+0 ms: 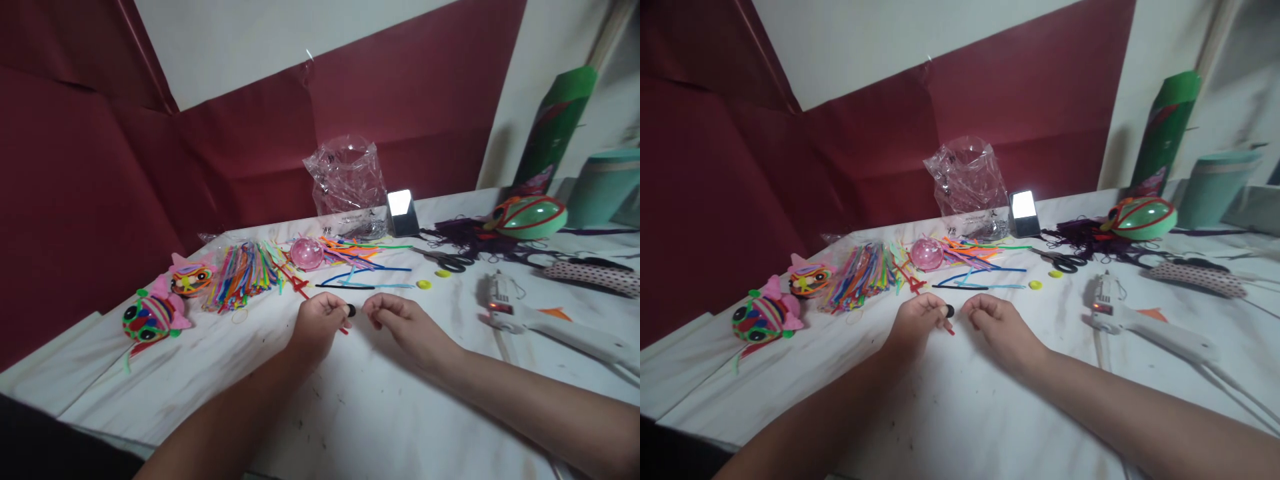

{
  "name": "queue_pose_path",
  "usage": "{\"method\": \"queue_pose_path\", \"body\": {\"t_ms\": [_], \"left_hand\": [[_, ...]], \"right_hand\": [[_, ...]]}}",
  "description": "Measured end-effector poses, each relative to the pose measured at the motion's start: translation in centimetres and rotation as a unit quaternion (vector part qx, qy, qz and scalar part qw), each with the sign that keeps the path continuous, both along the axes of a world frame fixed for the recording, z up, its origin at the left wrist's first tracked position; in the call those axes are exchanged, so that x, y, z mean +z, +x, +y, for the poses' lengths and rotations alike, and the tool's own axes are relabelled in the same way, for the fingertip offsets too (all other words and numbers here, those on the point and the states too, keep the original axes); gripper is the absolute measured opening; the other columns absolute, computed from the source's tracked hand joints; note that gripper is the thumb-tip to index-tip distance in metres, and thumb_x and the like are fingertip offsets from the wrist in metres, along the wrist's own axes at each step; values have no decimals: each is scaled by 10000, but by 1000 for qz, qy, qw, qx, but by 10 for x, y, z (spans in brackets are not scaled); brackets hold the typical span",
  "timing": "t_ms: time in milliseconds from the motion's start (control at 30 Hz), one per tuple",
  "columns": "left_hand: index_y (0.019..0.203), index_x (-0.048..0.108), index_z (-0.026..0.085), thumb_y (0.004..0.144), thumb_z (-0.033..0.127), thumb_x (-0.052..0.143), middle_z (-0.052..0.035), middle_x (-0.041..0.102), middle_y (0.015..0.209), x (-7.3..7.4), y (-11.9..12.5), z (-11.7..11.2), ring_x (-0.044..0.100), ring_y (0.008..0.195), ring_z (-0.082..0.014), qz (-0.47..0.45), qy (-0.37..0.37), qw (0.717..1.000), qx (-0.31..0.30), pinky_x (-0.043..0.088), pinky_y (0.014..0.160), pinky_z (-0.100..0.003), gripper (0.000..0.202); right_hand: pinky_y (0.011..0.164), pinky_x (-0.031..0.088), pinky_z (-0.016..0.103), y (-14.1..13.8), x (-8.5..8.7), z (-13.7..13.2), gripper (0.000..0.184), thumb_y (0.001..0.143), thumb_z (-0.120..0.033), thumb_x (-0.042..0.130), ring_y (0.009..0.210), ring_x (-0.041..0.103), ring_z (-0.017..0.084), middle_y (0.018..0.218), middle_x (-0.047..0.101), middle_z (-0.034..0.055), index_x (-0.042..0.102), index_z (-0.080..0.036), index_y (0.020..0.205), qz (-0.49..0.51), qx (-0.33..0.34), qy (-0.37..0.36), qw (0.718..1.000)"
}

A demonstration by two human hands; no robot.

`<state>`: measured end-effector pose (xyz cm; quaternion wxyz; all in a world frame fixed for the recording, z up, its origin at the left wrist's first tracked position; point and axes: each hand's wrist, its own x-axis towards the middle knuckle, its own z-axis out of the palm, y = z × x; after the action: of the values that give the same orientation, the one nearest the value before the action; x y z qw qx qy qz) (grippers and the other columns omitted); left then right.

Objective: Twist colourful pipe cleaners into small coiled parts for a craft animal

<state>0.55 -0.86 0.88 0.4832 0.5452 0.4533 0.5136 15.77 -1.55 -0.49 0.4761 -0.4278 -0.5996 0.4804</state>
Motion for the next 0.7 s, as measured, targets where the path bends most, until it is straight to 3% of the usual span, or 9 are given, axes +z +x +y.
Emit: {"method": "queue_pose_path", "body": {"t_ms": [100,233,467,700], "left_hand": [[592,529,144,589,211,585,59,460,408,-3,0,1,509,420,-101,2,1,1000,-1,424,460,-229,87],[599,531,145,596,229,589,57,467,413,-5,0,3,502,422,-97,-5,4,1000,-7,419,461,-227,102],[599,529,145,589,222,589,51,479,427,-3,1,1,494,434,-96,6,5,1000,-12,400,476,-225,98],[629,544,143,610,213,590,28,537,492,-5,1,-3,490,477,-88,65,14,997,-29,363,491,-207,86]], "right_hand": [[576,319,246,0,0,2,139,709,-224,449,576,411,106,574,448,-36,579,-175,723,-3,3,6,1000],[491,271,228,-2,3,0,199,741,-329,483,501,345,96,509,373,-66,560,-183,853,3,3,-7,1000],[523,304,221,-4,0,-1,235,714,-398,563,556,393,89,607,471,-34,539,-165,691,25,20,-18,999],[504,306,225,-5,-1,-6,245,719,-411,552,558,409,97,630,497,-20,524,-169,699,5,43,-19,999]]}}
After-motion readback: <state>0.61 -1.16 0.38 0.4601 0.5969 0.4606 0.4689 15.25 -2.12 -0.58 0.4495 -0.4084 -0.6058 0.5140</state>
